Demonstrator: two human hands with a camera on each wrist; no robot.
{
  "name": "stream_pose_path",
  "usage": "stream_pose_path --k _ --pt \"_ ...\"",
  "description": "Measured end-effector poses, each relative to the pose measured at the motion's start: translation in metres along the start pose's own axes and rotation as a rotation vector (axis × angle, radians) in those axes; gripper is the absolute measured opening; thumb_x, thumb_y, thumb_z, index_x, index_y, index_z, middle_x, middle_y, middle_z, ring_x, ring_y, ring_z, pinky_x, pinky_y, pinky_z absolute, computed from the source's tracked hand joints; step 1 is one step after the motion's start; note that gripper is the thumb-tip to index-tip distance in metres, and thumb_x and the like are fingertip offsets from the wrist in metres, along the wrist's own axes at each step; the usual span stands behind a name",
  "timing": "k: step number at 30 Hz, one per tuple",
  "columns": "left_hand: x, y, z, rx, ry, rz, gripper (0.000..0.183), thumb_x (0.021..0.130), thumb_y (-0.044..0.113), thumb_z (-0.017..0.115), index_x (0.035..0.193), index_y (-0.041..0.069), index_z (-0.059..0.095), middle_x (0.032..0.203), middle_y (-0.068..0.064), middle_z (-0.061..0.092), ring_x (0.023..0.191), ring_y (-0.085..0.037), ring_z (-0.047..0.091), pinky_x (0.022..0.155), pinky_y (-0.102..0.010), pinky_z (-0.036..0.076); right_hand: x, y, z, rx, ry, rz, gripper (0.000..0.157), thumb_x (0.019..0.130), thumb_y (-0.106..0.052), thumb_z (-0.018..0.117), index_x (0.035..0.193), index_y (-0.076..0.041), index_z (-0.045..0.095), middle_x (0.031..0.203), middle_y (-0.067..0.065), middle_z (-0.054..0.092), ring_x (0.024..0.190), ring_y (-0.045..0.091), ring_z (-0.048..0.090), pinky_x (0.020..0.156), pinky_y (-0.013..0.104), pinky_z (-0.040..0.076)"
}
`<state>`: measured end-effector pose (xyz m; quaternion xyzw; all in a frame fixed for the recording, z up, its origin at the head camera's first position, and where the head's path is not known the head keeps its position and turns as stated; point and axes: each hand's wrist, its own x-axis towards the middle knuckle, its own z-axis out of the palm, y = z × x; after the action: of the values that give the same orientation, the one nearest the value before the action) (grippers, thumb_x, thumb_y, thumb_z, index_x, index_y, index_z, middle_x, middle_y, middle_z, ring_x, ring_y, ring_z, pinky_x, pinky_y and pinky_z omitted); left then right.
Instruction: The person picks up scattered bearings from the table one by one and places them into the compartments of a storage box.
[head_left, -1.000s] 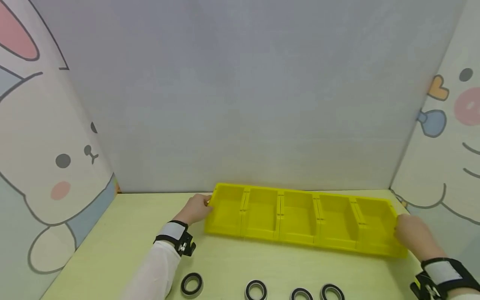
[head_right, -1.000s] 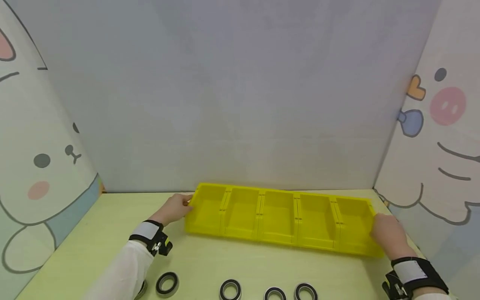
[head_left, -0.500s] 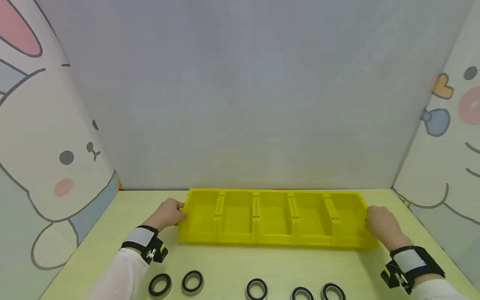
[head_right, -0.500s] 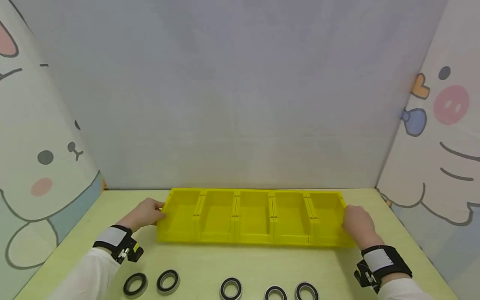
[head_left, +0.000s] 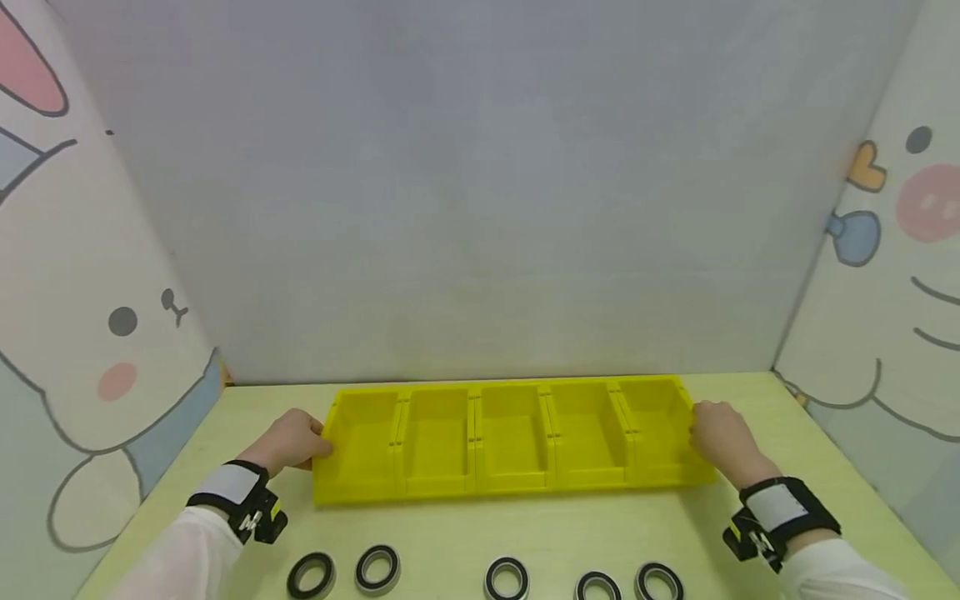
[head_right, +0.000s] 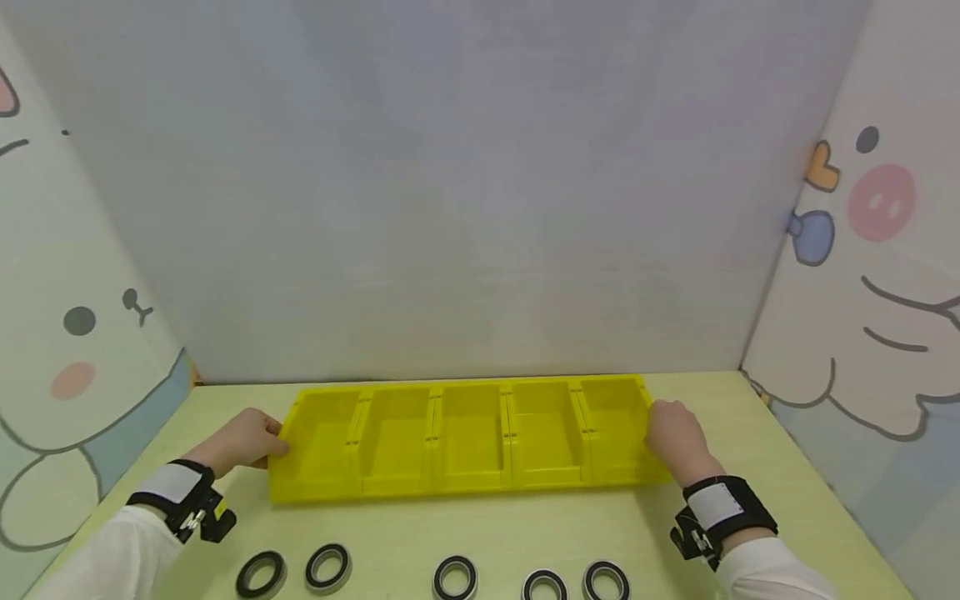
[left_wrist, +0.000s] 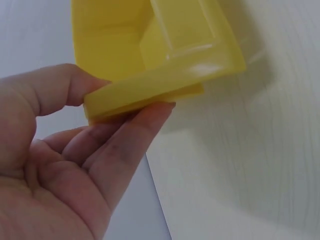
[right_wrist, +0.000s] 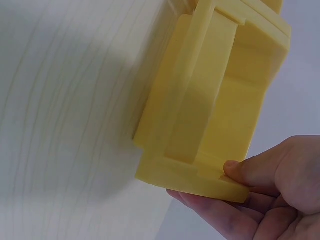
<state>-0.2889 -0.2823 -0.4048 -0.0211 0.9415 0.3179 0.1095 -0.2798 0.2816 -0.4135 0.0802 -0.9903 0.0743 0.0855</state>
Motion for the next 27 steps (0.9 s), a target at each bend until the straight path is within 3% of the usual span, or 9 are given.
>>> stream_pose_path --k 3,6,13,20,22,25,27 --pt "-0.004 -0.003 -0.006 -0.006 -0.022 -0.042 0.029 0.075 0.006 0.064 0.059 0.01 0.04 0.064 -0.003 0.055 0.056 -0.014 0.053 0.066 -0.035 0.059 0.001 -0.006 0.001 0.008 -0.014 0.001 0.01 0.081 0.004 0.058 0.072 0.006 0.053 0.062 0.009 0.047 0.057 0.022 0.044 0.049 0.031 0.041" --pt "-0.007 -0.006 -0.011 -0.019 -0.052 -0.055 0.03 0.074 0.004 0.064 0.058 0.011 0.039 0.067 -0.003 0.057 0.054 -0.013 0.052 0.066 -0.035 0.059 0.002 -0.011 0.003 0.018 -0.032 0.011 0.009 0.081 0.004 0.057 0.072 0.005 0.054 0.062 0.008 0.046 0.057 0.021 0.043 0.048 0.029 0.04" --pt "-0.007 -0.005 -0.018 -0.023 -0.121 -0.094 0.009 0.072 0.001 0.063 0.07 0.001 0.054 0.074 -0.005 0.059 0.06 -0.014 0.059 0.065 -0.035 0.059 0.005 -0.015 0.002 0.038 -0.08 0.022 0.01 0.08 0.005 0.054 0.071 0.003 0.052 0.061 0.008 0.044 0.056 0.02 0.042 0.047 0.026 0.037" --pt "0.0 0.004 -0.02 0.003 -0.166 -0.167 0.022 0.072 -0.003 0.063 0.09 -0.01 0.053 0.079 -0.012 0.058 0.06 -0.017 0.06 0.062 -0.032 0.059 0.004 -0.015 0.001 0.062 -0.078 0.015 0.011 0.085 0.003 0.054 0.074 0.003 0.052 0.062 0.007 0.044 0.054 0.018 0.042 0.047 0.025 0.036" --pt "0.001 0.005 -0.019 -0.004 -0.175 -0.169 0.023 0.072 -0.004 0.062 0.091 -0.011 0.051 0.079 -0.012 0.057 0.059 -0.017 0.059 0.062 -0.032 0.059 0.002 -0.014 -0.001 0.089 -0.112 0.024 0.008 0.088 -0.002 0.055 0.086 0.007 0.056 0.066 0.011 0.05 0.056 0.018 0.044 0.049 0.026 0.037" --pt "0.002 0.005 -0.017 -0.026 -0.185 -0.166 0.023 0.073 -0.006 0.06 0.092 -0.012 0.051 0.079 -0.012 0.056 0.058 -0.017 0.059 0.061 -0.033 0.059 -0.005 -0.012 -0.004 0.088 -0.113 0.008 0.035 0.09 -0.009 0.058 0.117 0.013 0.052 0.089 0.026 0.06 0.067 0.027 0.055 0.057 0.033 0.048" --pt "0.003 0.004 -0.015 -0.034 -0.186 -0.17 0.022 0.074 -0.007 0.06 0.093 -0.013 0.052 0.079 -0.012 0.057 0.059 -0.017 0.059 0.062 -0.034 0.059 -0.014 -0.015 -0.005 0.059 -0.093 -0.011 0.052 0.092 -0.016 0.058 0.134 0.009 0.041 0.115 0.033 0.055 0.09 0.04 0.059 0.073 0.049 0.053"
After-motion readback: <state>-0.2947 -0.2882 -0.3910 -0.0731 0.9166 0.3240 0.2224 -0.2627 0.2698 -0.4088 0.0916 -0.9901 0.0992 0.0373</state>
